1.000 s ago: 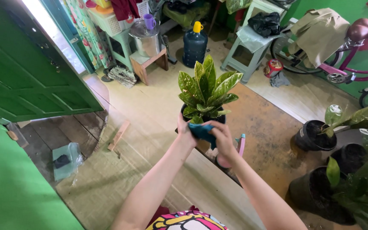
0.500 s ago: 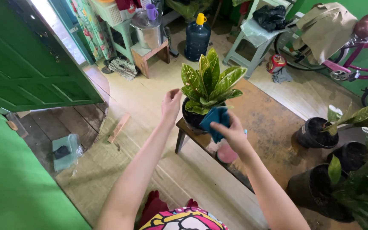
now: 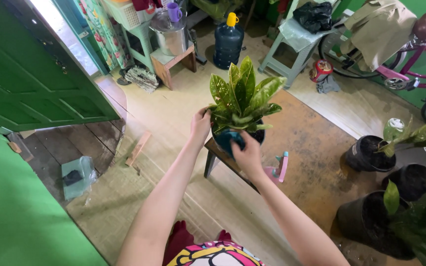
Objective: The person wipes a table surface with a cloth, then sprays water onto the leaves of several potted plants using a pink spray bottle. They rotate the pots to reach different leaves and wipe the leaves with the cloth.
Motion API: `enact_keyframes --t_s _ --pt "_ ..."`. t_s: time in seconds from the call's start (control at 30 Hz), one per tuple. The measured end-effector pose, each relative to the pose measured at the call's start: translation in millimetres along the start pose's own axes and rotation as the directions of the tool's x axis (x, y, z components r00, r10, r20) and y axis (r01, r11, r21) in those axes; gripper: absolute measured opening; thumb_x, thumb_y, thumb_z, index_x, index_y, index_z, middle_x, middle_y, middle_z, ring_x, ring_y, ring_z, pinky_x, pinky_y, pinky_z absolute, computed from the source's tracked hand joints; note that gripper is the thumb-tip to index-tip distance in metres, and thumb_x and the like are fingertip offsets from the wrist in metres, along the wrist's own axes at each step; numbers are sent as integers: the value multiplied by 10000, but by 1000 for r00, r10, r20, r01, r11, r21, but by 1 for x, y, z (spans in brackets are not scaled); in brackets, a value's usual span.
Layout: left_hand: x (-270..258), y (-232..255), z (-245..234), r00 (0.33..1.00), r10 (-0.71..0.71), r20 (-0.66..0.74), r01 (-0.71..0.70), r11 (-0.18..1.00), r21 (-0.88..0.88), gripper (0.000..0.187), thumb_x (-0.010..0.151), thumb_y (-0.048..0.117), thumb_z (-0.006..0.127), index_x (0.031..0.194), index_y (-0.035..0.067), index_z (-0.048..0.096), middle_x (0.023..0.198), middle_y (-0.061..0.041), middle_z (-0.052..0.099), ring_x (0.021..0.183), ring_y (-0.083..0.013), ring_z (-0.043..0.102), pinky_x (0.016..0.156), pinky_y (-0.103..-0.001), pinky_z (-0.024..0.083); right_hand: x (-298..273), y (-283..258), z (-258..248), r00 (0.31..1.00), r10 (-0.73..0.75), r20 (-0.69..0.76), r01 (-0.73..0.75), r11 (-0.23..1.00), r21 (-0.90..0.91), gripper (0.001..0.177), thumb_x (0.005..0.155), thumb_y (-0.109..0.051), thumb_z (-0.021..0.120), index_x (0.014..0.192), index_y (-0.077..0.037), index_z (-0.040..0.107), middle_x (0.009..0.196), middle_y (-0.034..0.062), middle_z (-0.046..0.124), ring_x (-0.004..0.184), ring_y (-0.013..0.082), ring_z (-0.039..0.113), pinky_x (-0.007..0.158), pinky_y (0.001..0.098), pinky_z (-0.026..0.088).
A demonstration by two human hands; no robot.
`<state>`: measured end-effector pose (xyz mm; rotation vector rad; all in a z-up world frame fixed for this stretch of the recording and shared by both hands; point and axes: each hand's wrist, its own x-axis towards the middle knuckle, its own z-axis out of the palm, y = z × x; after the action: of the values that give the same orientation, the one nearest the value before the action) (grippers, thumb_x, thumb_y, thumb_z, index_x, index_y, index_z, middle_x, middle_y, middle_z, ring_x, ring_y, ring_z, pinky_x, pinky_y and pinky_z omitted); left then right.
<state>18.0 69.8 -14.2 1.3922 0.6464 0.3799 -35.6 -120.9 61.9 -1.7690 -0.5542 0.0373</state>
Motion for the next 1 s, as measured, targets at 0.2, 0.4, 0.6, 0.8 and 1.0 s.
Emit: enact_keyframes --t_s 0.2,0.4,0.6,0.8,1.0 --pt "-29 37 -4 998 -16 62 8 993 115 379 932 203 557 1254 90 722 1162 -164 729 1135 -314 677 931 -463 580 27 -2 6 970 -194 -147 166 968 -187 553 738 85 651 1191 -209 771 1016 152 757 1012 364 707 910 436 548" --pt "-3 12 5 984 -113 136 96 987 128 473 749 206 636 1196 93 745 968 -125 726 928 -238 707 824 -389 613 48 20 11 959 -275 -66 242 919 -312 624 711 106 631 1225 -222 759 1013 159 747 961 392 711 889 459 566" --pt "0 42 6 953 -280 120 288 956 -55 853 955 661 458 1269 -118 610 769 -190 587 720 -312 672 681 -429 646 53 19 6 988 -154 22 152 918 -367 693 690 101 604 1252 -281 743 1077 147 754 1020 402 701 941 483 566" --pt "15 44 6 892 -404 204 405 914 41 769 919 763 401 1118 52 613 894 -162 608 678 -361 705 572 -484 644 41 -24 11 989 44 139 7 938 -346 627 802 86 588 1366 -175 674 1197 201 716 1123 448 654 976 518 534" --pt "47 14 2 843 -430 324 404 903 148 626 1008 598 370 1238 52 571 992 -200 608 717 -410 707 541 -580 619 27 -7 32 991 -106 84 128 928 -350 700 763 148 586 1394 -152 640 1344 228 624 1155 476 620 938 551 546"
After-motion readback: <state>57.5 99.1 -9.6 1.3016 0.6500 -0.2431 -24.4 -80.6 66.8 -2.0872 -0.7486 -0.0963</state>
